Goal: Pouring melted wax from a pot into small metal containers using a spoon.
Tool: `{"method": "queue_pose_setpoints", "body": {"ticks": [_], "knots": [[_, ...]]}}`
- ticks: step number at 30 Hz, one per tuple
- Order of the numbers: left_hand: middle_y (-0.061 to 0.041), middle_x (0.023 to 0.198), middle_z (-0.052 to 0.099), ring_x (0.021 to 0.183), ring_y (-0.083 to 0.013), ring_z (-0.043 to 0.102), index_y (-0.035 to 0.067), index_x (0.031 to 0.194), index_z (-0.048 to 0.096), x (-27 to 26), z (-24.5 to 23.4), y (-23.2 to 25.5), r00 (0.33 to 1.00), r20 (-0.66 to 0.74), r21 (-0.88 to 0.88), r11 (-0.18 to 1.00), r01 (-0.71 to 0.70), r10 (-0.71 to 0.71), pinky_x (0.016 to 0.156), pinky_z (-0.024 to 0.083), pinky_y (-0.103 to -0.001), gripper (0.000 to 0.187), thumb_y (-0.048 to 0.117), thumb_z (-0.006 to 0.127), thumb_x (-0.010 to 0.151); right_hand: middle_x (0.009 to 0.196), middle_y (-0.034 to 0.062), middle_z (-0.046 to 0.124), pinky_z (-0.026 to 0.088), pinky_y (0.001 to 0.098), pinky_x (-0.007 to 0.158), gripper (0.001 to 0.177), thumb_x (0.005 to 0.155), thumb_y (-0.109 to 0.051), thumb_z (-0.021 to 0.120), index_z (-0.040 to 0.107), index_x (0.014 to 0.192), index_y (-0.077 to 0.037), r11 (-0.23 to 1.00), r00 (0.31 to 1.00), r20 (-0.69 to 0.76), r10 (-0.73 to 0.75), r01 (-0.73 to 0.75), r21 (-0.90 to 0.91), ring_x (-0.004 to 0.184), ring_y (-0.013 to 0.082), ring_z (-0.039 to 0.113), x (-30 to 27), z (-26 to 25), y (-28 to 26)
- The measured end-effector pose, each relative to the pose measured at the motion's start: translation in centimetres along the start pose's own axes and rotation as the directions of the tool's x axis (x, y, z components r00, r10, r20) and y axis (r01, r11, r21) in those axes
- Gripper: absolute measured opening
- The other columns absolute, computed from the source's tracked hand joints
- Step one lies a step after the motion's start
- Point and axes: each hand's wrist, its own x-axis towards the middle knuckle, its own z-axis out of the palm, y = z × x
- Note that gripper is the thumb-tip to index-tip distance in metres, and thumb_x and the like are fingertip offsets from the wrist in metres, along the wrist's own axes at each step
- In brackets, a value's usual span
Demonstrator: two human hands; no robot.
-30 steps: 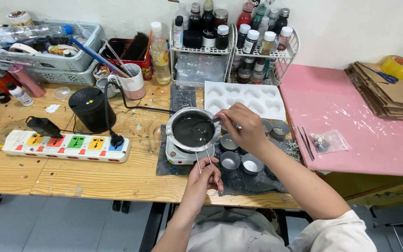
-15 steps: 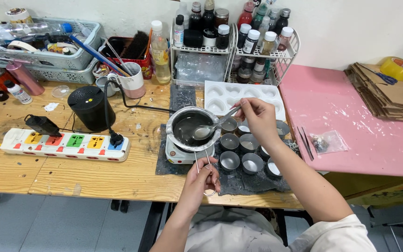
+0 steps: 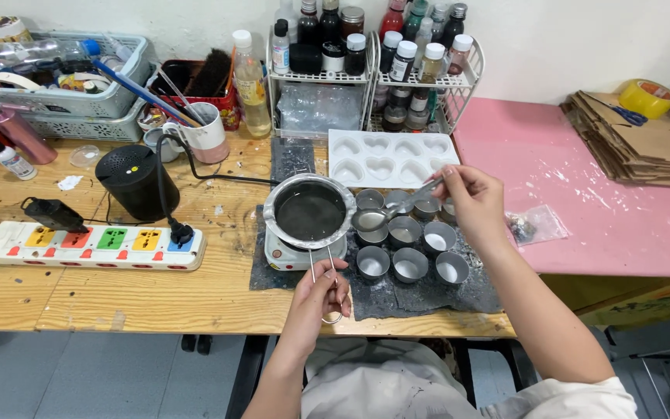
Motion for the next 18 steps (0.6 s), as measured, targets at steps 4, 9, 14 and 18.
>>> {"method": "queue_pose_setpoints", "body": {"ticks": [4,9,14,18], "knots": [[-0.002,0.071,0.054,0.061,-0.0126,0.061,0.003,0.122,0.054,0.0,0.0,0.0,1.0,-0.004,-0.002,1.0,0.001,-0.001,0.059,0.05,-0.026,0.028,0.022,0.043,0.105,0.081,0.0038,0.07,0.045,0.0216,0.061,0.025,0.109,-0.014,0.057,0.076,0.104,0.002,0.995,0.997,-0.017,0.069,-0.07,-0.066,0.069,0.0063,0.059,-1.7,-1.9,0.4],[-0.002,0.072,0.054,0.061,-0.0125,0.06,0.002,0.123,0.054,-0.2,0.0,0.1,1.0,-0.011,0.012,1.0,0.01,-0.01,0.059,0.05,-0.026,0.031,0.023,0.042,0.104,0.082,0.0022,0.072,0.05,0.0206,0.064,0.023,0.108,-0.014,0.058,0.075,0.104,0.002,0.992,1.0,-0.003,-0.01,0.009,-0.125,0.072,0.0052,0.063,-3.9,-2.9,2.8],[-0.002,0.073,0.053,0.061,-0.0125,0.059,0.002,0.123,0.054,-0.3,0.1,0.5,1.0,-0.008,0.007,1.0,0.01,-0.01,0.059,0.049,-0.027,0.031,0.024,0.043,0.104,0.088,0.0013,0.074,0.049,0.0212,0.062,0.019,0.104,-0.012,0.06,0.073,0.106,0.002,0.987,0.998,-0.008,-0.056,0.054,-0.15,0.074,0.0054,0.066,-6.3,-1.6,2.0],[-0.001,0.072,0.053,0.061,-0.0123,0.059,0.001,0.123,0.054,-0.3,0.1,0.5,1.0,-0.009,0.008,1.0,0.005,-0.005,0.059,0.048,-0.026,0.032,0.024,0.043,0.104,0.081,0.0074,0.072,0.05,0.0274,0.065,0.014,0.103,-0.006,0.063,0.074,0.101,0.002,0.826,0.934,0.081,-0.347,0.345,-0.447,0.072,0.0137,0.066,-7.7,-0.8,-0.4]]}}
